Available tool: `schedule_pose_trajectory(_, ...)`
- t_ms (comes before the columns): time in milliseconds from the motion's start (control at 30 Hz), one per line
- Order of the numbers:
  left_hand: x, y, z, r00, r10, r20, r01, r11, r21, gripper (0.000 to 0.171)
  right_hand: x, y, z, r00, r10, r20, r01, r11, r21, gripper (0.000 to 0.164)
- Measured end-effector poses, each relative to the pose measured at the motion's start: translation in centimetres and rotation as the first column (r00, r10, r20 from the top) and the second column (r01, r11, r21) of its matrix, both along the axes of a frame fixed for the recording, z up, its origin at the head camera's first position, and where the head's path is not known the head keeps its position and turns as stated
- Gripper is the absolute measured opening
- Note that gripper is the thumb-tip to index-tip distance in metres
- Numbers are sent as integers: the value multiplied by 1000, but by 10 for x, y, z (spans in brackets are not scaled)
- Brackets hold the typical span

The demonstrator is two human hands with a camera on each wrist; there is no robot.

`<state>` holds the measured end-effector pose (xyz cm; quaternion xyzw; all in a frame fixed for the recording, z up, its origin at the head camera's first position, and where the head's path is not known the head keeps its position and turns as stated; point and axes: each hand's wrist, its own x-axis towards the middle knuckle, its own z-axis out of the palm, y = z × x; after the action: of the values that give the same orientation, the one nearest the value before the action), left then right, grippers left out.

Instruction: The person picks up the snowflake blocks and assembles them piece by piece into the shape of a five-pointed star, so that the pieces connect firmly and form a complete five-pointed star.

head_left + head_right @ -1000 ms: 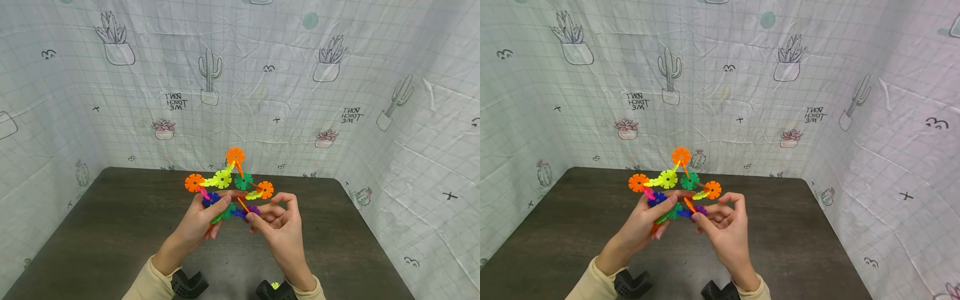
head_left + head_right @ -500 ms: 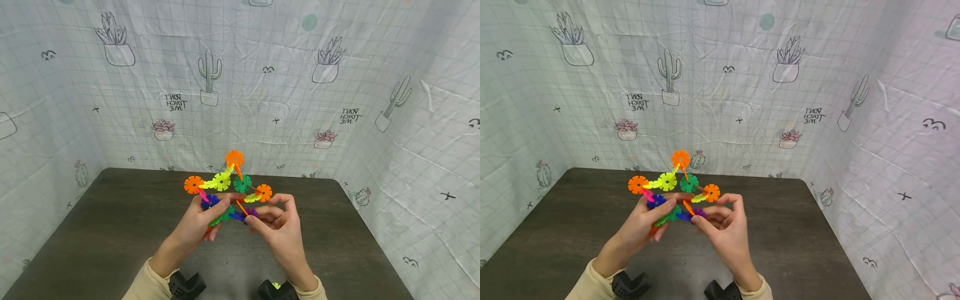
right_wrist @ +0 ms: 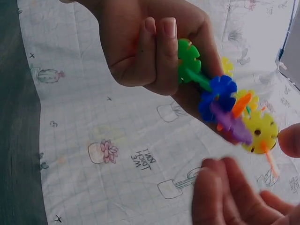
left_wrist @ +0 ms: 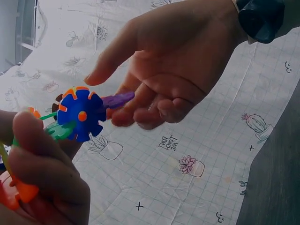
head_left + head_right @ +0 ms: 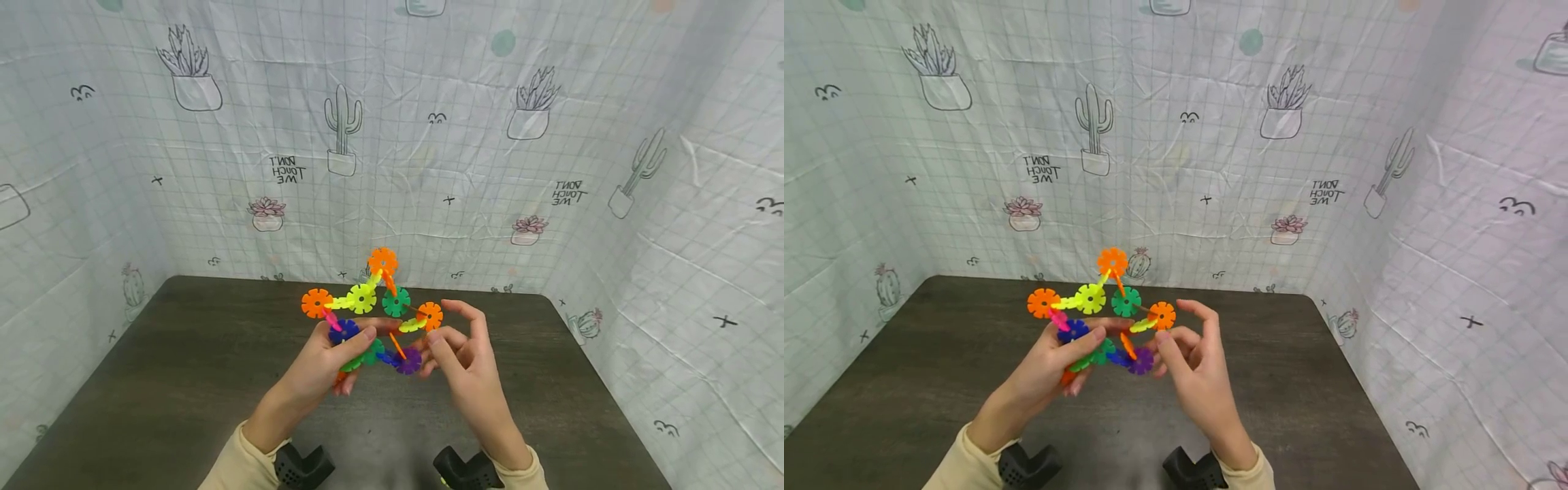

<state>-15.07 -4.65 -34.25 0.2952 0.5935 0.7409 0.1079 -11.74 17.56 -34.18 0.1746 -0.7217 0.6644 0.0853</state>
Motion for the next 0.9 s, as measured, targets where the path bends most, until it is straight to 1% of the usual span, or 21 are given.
schedule_pose_trajectory(67,0,0,0,1000,-7,-7,7,1000,-7,36,-2,1,0,999,27,38,-28,1000,14,43)
schedule_pose_trajectory(133,0,1,0,1000,0,-1,0,1000,-24,35,-3,1,0,993,82,81,-82,997,-5,42)
schedule_pose_trajectory(233,1,1,0,999,32,30,-30,997,-71,33,-3,0,-3,978,174,119,-165,983,-75,41)
schedule_pose_trajectory(300,1,2,-1,997,61,48,-55,993,-104,31,-3,-2,-5,972,198,126,-182,975,-125,40)
schedule_pose_trajectory(367,2,2,0,995,81,55,-73,989,-130,30,-2,-4,-7,976,183,121,-164,975,-149,37)
schedule_pose_trajectory(433,2,2,0,994,101,52,-92,984,-154,30,-1,-5,-8,983,141,118,-122,981,-152,35)
schedule_pose_trajectory(533,1,2,0,992,111,57,-99,977,-188,31,-1,-6,-9,994,56,96,-45,993,-111,32)
schedule_pose_trajectory(633,0,1,1,992,105,68,-88,974,-211,34,0,-5,-9,997,1,74,4,997,-72,30)
schedule_pose_trajectory(667,-1,0,1,992,102,74,-84,973,-214,35,0,-5,-10,998,-8,68,12,998,-64,29)
schedule_pose_trajectory(733,-2,-1,0,992,98,78,-80,974,-210,39,1,-4,-10,998,-7,62,12,997,-81,29)
schedule_pose_trajectory(900,-3,-5,-1,990,103,93,-86,981,-173,50,2,-5,-13,999,1,44,7,985,-172,27)
